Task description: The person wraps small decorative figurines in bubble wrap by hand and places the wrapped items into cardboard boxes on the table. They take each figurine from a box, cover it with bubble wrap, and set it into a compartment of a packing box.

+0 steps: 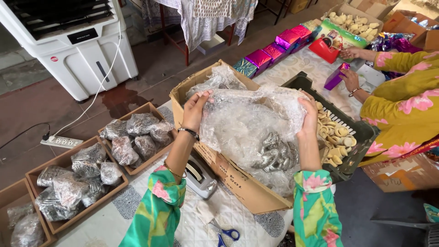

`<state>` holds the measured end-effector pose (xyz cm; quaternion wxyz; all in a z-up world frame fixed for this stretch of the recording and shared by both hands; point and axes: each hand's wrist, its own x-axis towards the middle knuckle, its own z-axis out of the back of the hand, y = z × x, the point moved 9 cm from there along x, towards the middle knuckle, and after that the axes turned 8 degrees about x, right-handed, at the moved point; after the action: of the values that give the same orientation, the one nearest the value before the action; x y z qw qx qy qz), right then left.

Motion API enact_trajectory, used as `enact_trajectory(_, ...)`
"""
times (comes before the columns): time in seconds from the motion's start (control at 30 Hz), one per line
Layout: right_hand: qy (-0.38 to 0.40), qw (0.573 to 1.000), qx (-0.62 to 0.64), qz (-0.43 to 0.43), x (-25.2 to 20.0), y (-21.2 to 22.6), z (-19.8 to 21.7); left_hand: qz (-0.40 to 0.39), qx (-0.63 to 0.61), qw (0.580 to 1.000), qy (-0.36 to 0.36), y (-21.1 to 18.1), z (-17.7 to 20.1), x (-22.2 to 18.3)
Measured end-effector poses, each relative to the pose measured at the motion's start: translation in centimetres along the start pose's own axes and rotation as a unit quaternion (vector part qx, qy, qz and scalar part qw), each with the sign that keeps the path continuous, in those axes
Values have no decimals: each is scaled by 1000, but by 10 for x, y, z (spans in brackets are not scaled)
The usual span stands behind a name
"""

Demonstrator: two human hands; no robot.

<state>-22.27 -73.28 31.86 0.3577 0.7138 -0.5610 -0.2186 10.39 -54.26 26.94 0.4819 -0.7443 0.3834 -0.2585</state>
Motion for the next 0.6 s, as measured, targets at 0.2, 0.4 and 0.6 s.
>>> enact_trajectory(0.2, -58, 995, -61, 61, 12, -2, 34, -18, 65, 998, 0, 9, 9, 4)
enact_trajectory(0.4, 54, 927, -310, 203, 8, -7, 10, 2, 160, 987, 18, 16, -2, 1)
enact_trajectory(0.6, 307, 867, -347, -184, -43, -85, -53, -84, 279, 947, 139, 38, -99, -15)
